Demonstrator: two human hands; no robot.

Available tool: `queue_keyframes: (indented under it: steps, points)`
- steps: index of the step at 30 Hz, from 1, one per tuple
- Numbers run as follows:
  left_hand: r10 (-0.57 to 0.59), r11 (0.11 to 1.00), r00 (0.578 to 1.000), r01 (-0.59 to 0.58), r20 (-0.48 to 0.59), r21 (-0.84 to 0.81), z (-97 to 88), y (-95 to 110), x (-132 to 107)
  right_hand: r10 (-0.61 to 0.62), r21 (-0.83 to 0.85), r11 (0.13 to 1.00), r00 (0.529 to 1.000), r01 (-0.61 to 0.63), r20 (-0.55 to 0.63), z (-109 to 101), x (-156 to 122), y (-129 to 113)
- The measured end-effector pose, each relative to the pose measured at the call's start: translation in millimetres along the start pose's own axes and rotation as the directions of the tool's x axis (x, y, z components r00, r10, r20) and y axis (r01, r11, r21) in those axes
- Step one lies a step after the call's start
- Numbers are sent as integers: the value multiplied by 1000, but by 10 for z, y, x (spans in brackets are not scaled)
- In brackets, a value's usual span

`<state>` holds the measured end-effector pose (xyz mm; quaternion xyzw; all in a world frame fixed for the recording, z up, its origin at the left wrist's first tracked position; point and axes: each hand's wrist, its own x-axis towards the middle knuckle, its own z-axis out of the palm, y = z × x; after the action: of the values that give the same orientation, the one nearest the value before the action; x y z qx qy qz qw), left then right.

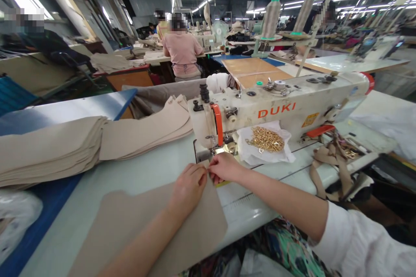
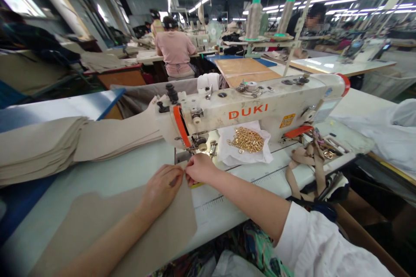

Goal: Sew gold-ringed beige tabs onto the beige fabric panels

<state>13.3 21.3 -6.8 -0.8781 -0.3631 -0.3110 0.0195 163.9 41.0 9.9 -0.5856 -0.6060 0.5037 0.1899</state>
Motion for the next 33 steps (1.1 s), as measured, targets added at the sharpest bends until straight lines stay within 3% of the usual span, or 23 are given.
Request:
queue_keyframes:
  steps: [4, 7, 10, 12, 15, 25, 29, 33]
  points:
    - [-28, 999, 1000, 27, -9, -28, 22, -13, -15, -132, -177, 977, 988, 117, -78, -61, -94, 29]
    - [-48, 997, 999, 48, -4, -54, 28, -19, -28, -294, -331, 910, 951, 248, -94, -120, -187, 115]
    - [-58, 996, 998, 57, -7, -68, 24, -17, -26, -524, -587, 692, 852, 420, -8, -148, -247, 224]
    - [-65, 996, 998, 64, -10, -69, 16, -10, -18, -612, -718, 519, 788, 465, 68, -149, -260, 273]
    - [-69, 995, 998, 67, -16, -73, 11, 3, -8, -639, -780, 414, 760, 468, 117, -142, -259, 296]
    - [-52, 995, 998, 50, -19, -83, 20, -10, -4, -665, -807, 312, 722, 501, 191, -133, -232, 296]
    - [-62, 993, 998, 62, -3, -101, 8, -17, 3, -676, -806, 253, 694, 535, 248, -230, -265, 319]
    - [-71, 991, 998, 71, 4, -113, 3, -21, 4, -667, -772, 144, 637, 619, 387, -373, -425, 341]
